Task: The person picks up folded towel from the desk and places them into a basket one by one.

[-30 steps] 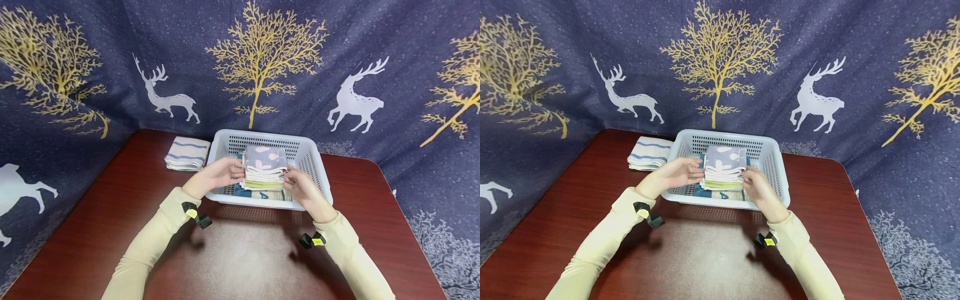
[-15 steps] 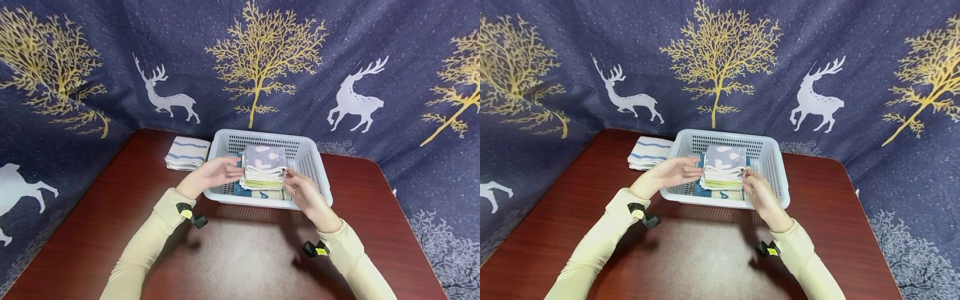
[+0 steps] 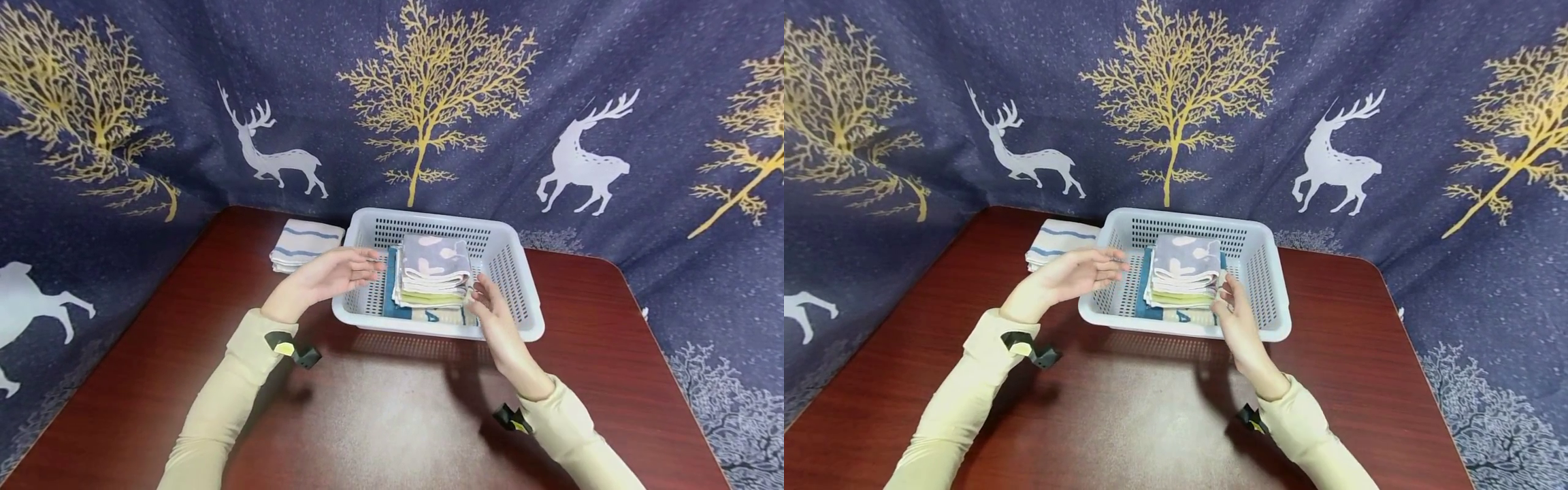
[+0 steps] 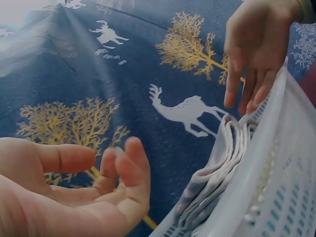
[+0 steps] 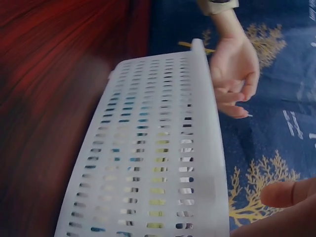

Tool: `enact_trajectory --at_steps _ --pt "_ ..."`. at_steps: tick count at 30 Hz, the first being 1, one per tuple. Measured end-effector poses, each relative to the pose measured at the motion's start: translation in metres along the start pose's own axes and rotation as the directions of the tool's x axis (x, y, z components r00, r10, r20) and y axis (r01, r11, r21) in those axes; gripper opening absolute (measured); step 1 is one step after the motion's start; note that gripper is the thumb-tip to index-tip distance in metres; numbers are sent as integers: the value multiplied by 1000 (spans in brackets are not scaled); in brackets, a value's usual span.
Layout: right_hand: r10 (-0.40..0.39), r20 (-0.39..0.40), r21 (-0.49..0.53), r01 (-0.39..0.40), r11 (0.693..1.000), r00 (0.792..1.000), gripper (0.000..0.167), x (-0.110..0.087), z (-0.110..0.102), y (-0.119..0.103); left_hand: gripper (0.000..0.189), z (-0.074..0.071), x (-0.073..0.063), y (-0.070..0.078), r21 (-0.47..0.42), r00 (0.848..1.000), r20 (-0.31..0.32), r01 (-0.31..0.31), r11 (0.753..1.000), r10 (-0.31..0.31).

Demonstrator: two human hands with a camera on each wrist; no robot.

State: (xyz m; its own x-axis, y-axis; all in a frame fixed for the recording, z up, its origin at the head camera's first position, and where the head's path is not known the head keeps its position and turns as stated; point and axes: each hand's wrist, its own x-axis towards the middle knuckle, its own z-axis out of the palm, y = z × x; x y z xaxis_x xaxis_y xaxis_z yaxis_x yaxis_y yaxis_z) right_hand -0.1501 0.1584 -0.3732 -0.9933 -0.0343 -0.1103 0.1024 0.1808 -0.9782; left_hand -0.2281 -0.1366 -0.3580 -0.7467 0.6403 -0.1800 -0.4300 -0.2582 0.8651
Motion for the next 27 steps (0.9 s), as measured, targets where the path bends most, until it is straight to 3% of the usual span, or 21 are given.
enact_trajectory --at_steps 4,8,16,22,27 --pt "-126 -14 -130 123 984 992 58 -4 6 8 33 -5 -10 7 -28 1000 -1 -26 999 26" --pt "-234 7 -177 231 957 972 52 -4 9 14 34 -15 -17 16 -82 998 -17 -56 995 55" --pt "-327 80 -217 336 916 942 32 -3 4 20 35 -39 -22 22 -186 991 -49 -129 974 122" --pt "-364 131 -338 386 858 922 26 -5 1 27 30 -48 -22 22 -301 967 -137 -246 922 213" --pt "-360 159 -368 393 843 919 26 -7 -1 28 26 -65 -25 20 -448 949 -221 -305 840 226"
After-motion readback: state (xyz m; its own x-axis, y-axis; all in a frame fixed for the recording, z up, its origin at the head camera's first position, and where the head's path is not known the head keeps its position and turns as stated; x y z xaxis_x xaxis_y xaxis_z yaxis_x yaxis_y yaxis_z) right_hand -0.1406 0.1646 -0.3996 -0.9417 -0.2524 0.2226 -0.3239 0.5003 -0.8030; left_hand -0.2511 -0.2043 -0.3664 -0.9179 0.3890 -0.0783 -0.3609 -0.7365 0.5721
